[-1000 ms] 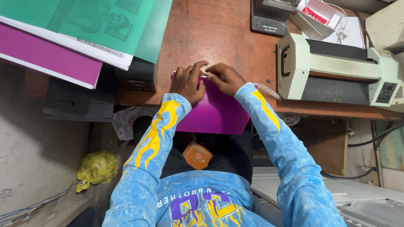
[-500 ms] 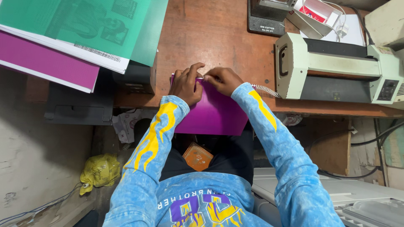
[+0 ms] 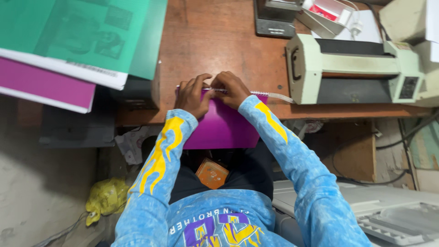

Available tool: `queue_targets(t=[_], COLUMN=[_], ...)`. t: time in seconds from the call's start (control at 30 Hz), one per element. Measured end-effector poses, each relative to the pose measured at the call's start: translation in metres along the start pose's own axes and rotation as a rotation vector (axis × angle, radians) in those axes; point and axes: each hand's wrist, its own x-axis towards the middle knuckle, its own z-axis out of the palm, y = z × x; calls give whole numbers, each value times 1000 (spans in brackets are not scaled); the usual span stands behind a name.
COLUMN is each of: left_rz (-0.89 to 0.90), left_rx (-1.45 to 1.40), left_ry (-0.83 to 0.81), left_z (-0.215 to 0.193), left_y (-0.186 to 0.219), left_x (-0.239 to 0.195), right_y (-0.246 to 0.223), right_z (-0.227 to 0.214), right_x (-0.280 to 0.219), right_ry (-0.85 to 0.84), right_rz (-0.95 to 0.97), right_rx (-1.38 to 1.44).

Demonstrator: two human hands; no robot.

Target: The person binds a notebook by threading a spiral coil through pre-punched holes in the pages and cover, working from one end of the stack to the other.

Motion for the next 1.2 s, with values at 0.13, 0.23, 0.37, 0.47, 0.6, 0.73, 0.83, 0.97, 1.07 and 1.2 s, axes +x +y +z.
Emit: queue_targets(t=[0.13,0.23,0.37,0.47,0.6,0.73,0.83,0.97,1.07,1.2], left_rz=[3,-19,-76,-67,-33,-29,-60,-170,-103,-66], left_rx=[-20,-4,169,178,217,248,242,316,396,590], left_ry=[-17,-17,5,-23,-42,-87,-35,3,41,-62], left_z=[2,0,-3,-3,5,6,8,8,5,16], left_y=[-1,3,11,8,3,0,0,-16,-28,-8], left_x=[1,2,1,2,4,3,5,23,26,-6], right_y=[-4,5,17,13,10,17,15,12,20,39], right_z=[-20,-44,-81,-90,-86,-80,-67,-28,-7,3], right_x=[-8,-29,-59,-70,-69,-60,-52,-34,-18,10], right_ry=[-109,-212,-237,-212,-138,-53,15,201,275,303], right_rz=[54,306,513,521,597,399,294,95,107,160], right_rx=[4,-107,-249,-119,-140,-136,-217,-496,-504,-509])
